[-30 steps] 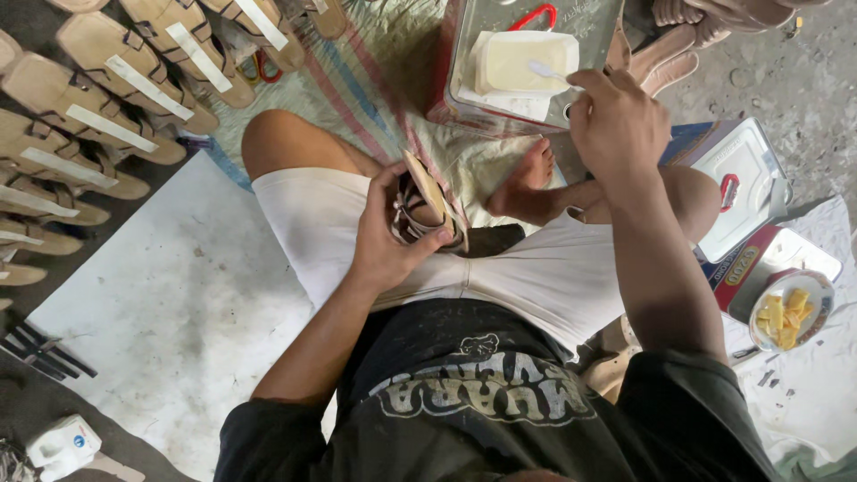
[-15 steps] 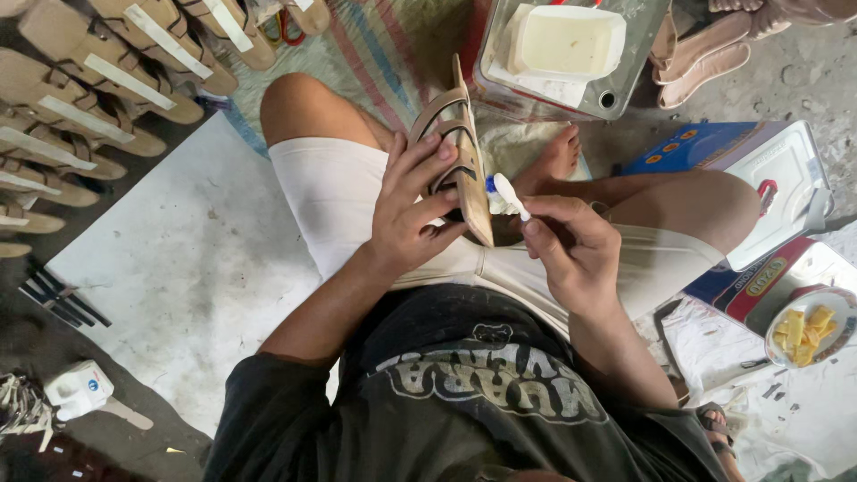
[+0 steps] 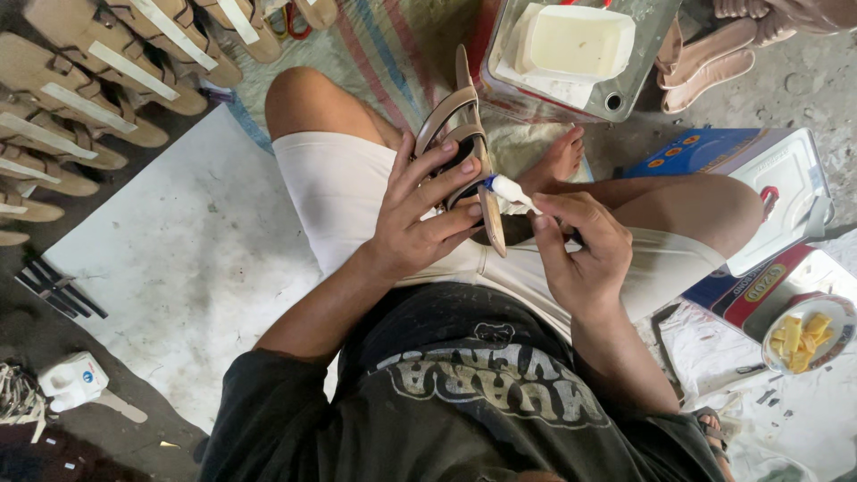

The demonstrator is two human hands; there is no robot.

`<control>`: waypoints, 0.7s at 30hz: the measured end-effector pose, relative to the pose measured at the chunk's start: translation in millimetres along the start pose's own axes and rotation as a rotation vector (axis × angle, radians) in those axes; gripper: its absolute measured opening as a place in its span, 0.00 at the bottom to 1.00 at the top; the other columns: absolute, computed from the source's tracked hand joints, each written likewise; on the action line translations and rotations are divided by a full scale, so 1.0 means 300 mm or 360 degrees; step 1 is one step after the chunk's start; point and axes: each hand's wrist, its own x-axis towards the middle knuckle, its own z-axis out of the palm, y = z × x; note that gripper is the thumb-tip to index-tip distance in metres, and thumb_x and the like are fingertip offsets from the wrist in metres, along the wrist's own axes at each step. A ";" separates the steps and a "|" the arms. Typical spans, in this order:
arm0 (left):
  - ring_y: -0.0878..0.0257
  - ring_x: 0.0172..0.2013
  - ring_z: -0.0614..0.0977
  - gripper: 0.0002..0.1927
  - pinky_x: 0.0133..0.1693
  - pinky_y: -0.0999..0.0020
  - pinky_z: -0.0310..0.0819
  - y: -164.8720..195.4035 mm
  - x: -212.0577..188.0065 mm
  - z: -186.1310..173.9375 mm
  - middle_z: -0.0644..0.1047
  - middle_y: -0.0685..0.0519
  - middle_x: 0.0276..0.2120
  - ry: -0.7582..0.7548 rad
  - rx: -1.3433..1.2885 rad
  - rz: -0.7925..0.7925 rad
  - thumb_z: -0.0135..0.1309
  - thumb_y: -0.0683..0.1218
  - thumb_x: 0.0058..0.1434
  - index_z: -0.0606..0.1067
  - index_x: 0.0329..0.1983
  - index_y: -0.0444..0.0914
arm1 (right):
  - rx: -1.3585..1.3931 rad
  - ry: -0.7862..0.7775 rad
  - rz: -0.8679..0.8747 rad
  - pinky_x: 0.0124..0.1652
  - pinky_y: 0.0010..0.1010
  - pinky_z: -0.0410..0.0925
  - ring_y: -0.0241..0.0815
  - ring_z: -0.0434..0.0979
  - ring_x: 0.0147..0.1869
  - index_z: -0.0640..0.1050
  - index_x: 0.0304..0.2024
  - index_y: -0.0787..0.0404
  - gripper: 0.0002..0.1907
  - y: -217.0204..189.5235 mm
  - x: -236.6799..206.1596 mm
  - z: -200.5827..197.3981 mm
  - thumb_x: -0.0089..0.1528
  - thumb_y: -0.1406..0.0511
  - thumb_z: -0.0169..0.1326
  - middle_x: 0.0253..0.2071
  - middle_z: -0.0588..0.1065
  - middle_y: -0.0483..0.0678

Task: The person sits on the floor and applies white glue to the straps of a sandal using a small brush. They repeatedly dip the brush into a container of glue and carefully coat the edges of the straps on multiple sandals.

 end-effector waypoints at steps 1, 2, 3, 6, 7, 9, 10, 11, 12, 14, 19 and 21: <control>0.46 0.69 0.70 0.25 0.73 0.32 0.51 0.000 0.000 0.002 0.71 0.52 0.66 0.0000 0.0000 0.0011 0.78 0.45 0.57 0.74 0.51 0.49 | -0.0010 0.0003 0.0029 0.39 0.24 0.67 0.35 0.75 0.37 0.78 0.48 0.68 0.10 0.002 0.000 0.002 0.65 0.78 0.58 0.41 0.79 0.51; 0.46 0.70 0.70 0.25 0.73 0.32 0.51 -0.001 0.001 0.004 0.71 0.52 0.66 0.0011 -0.0016 0.0024 0.78 0.45 0.57 0.73 0.51 0.49 | -0.0022 0.0009 0.0058 0.40 0.25 0.67 0.36 0.75 0.38 0.78 0.49 0.68 0.10 0.004 -0.002 0.003 0.65 0.79 0.58 0.42 0.79 0.52; 0.46 0.70 0.70 0.26 0.73 0.31 0.51 -0.001 0.001 0.005 0.71 0.52 0.67 0.0022 -0.0033 0.0039 0.77 0.45 0.57 0.73 0.51 0.49 | 0.0067 -0.0014 0.0043 0.39 0.24 0.67 0.36 0.75 0.38 0.78 0.49 0.68 0.10 0.006 -0.005 0.003 0.66 0.79 0.57 0.41 0.79 0.52; 0.45 0.69 0.69 0.27 0.72 0.31 0.52 -0.002 0.004 -0.001 0.70 0.50 0.66 0.0009 -0.0093 -0.0017 0.77 0.45 0.55 0.72 0.51 0.50 | 0.0286 -0.0080 -0.0067 0.39 0.23 0.68 0.37 0.76 0.39 0.77 0.48 0.68 0.09 0.015 -0.015 -0.001 0.65 0.79 0.56 0.40 0.78 0.52; 0.44 0.69 0.69 0.27 0.72 0.31 0.52 -0.001 0.005 -0.005 0.70 0.49 0.66 -0.0003 -0.0111 -0.0053 0.77 0.45 0.54 0.73 0.51 0.50 | 0.0328 -0.0096 -0.0144 0.40 0.24 0.69 0.38 0.77 0.39 0.77 0.47 0.67 0.09 0.016 -0.020 -0.005 0.65 0.78 0.56 0.41 0.78 0.53; 0.43 0.69 0.68 0.29 0.72 0.33 0.53 0.000 0.009 -0.010 0.69 0.48 0.67 0.0017 -0.0188 -0.0036 0.77 0.46 0.55 0.71 0.53 0.50 | 0.0356 -0.0090 -0.0180 0.39 0.24 0.69 0.38 0.78 0.39 0.76 0.46 0.67 0.08 0.024 -0.024 -0.007 0.65 0.78 0.56 0.41 0.78 0.53; 0.42 0.70 0.68 0.29 0.72 0.34 0.54 0.002 0.011 -0.011 0.69 0.48 0.67 0.0022 -0.0233 -0.0031 0.77 0.46 0.56 0.70 0.55 0.49 | 0.0338 -0.0067 -0.0132 0.38 0.23 0.68 0.38 0.78 0.39 0.76 0.46 0.68 0.08 0.026 -0.027 -0.008 0.65 0.78 0.56 0.40 0.78 0.53; 0.43 0.70 0.68 0.30 0.72 0.34 0.54 0.005 0.013 -0.011 0.69 0.48 0.67 0.0017 -0.0223 -0.0003 0.77 0.45 0.56 0.70 0.54 0.50 | 0.0318 -0.0040 -0.0082 0.36 0.23 0.68 0.38 0.77 0.38 0.76 0.47 0.69 0.08 0.029 -0.030 -0.007 0.65 0.78 0.56 0.38 0.78 0.52; 0.43 0.70 0.68 0.30 0.73 0.35 0.54 0.007 0.015 -0.010 0.69 0.48 0.67 0.0012 -0.0214 0.0029 0.77 0.44 0.56 0.70 0.54 0.51 | 0.0316 -0.0032 -0.0032 0.37 0.23 0.68 0.39 0.77 0.39 0.76 0.47 0.69 0.08 0.031 -0.031 -0.003 0.66 0.78 0.56 0.39 0.78 0.53; 0.44 0.70 0.69 0.30 0.73 0.36 0.54 0.011 0.020 -0.008 0.69 0.48 0.68 -0.0002 -0.0219 0.0050 0.76 0.44 0.57 0.70 0.55 0.52 | 0.0311 -0.0016 0.0067 0.38 0.25 0.68 0.40 0.78 0.40 0.77 0.48 0.70 0.07 0.035 -0.033 0.002 0.67 0.78 0.56 0.41 0.79 0.54; 0.43 0.71 0.68 0.30 0.74 0.36 0.56 0.016 0.028 -0.023 0.68 0.47 0.69 -0.0057 -0.0228 0.0003 0.76 0.46 0.60 0.69 0.58 0.50 | 0.0355 -0.0082 -0.0186 0.39 0.26 0.69 0.43 0.79 0.41 0.76 0.45 0.68 0.07 0.039 -0.033 -0.008 0.65 0.77 0.57 0.42 0.78 0.56; 0.42 0.71 0.69 0.31 0.73 0.35 0.57 0.021 0.032 -0.028 0.68 0.46 0.69 -0.0071 -0.0289 -0.0049 0.76 0.47 0.58 0.69 0.59 0.50 | 0.0331 -0.0079 -0.0224 0.38 0.26 0.69 0.43 0.79 0.41 0.76 0.44 0.67 0.07 0.042 -0.030 -0.014 0.64 0.77 0.57 0.41 0.78 0.56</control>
